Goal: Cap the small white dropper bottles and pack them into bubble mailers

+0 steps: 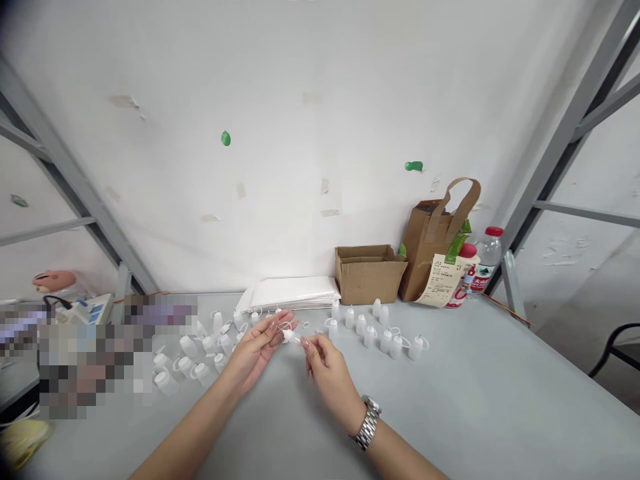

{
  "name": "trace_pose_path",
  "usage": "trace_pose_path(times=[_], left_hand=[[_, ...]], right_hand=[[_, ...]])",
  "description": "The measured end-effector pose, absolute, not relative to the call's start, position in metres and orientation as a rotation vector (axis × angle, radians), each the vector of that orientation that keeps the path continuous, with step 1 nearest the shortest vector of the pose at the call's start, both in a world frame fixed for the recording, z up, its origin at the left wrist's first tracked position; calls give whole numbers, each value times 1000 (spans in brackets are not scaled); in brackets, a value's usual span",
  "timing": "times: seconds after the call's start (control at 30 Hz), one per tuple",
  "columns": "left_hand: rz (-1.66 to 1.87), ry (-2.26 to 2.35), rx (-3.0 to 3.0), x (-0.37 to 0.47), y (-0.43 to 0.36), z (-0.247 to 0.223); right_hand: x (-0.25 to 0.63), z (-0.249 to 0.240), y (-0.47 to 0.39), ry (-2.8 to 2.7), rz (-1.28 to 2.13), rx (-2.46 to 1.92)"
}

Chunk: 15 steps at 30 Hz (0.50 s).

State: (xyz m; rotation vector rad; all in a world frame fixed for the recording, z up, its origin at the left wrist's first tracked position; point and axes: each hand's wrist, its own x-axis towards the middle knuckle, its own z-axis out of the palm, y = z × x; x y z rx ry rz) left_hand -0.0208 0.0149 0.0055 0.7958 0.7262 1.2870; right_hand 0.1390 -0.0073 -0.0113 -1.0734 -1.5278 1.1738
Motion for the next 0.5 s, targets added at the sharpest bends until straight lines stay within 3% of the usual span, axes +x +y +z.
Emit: trace_pose_path(times=[0.5], left_hand=[[1221,609,692,-19,11,4]], right_hand=[[139,-7,-11,-1546,1099,-1085]])
